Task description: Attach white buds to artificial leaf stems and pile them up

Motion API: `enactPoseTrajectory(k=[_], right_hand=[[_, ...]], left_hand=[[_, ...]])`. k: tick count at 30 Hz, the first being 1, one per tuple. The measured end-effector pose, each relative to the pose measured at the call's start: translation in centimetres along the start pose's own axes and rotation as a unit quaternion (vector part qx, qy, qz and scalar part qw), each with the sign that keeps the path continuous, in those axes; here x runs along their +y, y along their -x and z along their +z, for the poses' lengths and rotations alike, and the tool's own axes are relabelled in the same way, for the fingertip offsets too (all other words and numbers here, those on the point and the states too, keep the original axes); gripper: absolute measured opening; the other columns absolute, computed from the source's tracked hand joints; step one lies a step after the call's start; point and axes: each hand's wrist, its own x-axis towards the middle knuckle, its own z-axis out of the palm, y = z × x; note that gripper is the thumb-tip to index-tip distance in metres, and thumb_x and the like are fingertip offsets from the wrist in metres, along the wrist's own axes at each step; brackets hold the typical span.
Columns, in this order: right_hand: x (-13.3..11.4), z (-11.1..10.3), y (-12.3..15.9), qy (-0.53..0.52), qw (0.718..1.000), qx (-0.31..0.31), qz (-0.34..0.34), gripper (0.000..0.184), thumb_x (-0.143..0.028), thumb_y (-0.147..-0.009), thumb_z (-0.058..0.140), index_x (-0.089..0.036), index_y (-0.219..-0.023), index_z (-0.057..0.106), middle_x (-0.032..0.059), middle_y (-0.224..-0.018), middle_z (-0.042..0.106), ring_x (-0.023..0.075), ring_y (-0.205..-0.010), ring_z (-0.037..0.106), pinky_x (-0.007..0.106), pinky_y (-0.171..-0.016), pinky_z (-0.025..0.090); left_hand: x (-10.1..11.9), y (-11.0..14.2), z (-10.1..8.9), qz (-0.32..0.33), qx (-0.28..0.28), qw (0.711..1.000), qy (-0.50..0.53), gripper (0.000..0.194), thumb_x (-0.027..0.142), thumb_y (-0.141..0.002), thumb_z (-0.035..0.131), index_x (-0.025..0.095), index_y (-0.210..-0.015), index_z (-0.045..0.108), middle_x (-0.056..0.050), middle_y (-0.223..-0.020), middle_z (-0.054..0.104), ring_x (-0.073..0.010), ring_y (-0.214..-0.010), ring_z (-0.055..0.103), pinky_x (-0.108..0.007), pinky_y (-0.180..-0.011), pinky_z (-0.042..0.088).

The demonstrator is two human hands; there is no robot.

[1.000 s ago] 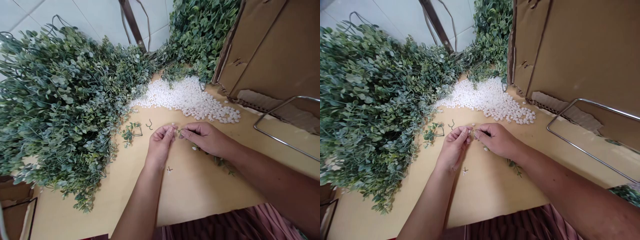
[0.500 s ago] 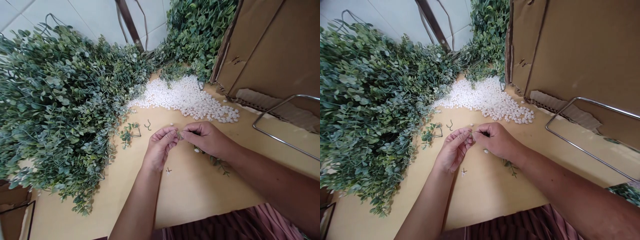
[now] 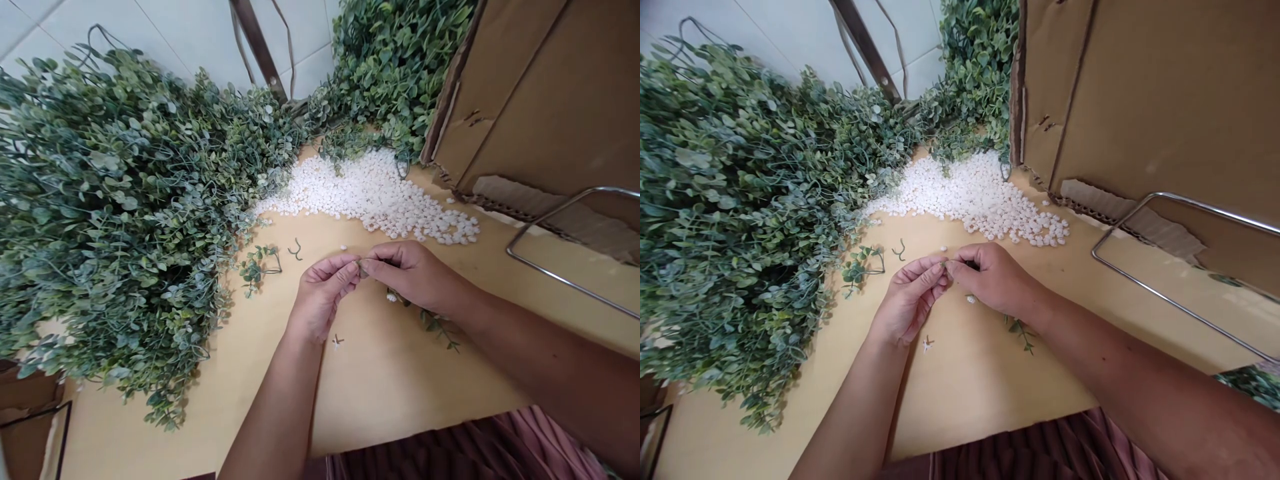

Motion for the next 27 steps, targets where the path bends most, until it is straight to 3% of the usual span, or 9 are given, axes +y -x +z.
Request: enactPoseTrajectory(k=[10,15,27], right_hand=[[-0.73,0.12,-0.07,-0.088,0.995,-0.009,0.055,0.032,-0.046,-0.068,0.06,-0.017,-0.057,0.055,-0.0085,-0.039,0.033,0.0055,-0.037,0.026,0.021,-0.037,0.02],[-0.79,0.19,-0.18,-0.122,0.989,-0.007,0.08,0.032,-0.046,-0.064,0.065,-0.016,-0.054,0.056,-0.0056,-0.043,0.042,0.0066,-0.042,0.033,0.022,-0.041,0.025],[-0.17,0.34,-0.17,-0.119,0.99,0.011,0.076,0.026,-0.036,-0.069,0.058,-0.016,-0.054,0.055,-0.0048,-0.046,0.043,0.0067,-0.045,0.036,0.021,-0.046,0.028]], left_hand=[[-0.01,-0.09,-0.31,-0.002,-0.002,1.0,-0.018,0.016,0.02,-0.06,0.073,0.012,-0.074,0.069,-0.001,-0.06,0.065,-0.0059,-0.056,0.057,-0.016,-0.057,0.045],[-0.02,-0.13,-0.3,-0.01,-0.014,1.0,-0.005,0.018,0.022,-0.06,0.075,0.013,-0.074,0.07,-0.001,-0.061,0.066,-0.006,-0.057,0.058,-0.016,-0.057,0.046],[0.12,-0.06,-0.18,0.014,0.015,1.0,-0.012,0.024,0.021,-0.053,0.08,0.016,-0.075,0.072,0.001,-0.06,0.067,-0.0042,-0.054,0.059,-0.013,-0.055,0.045]])
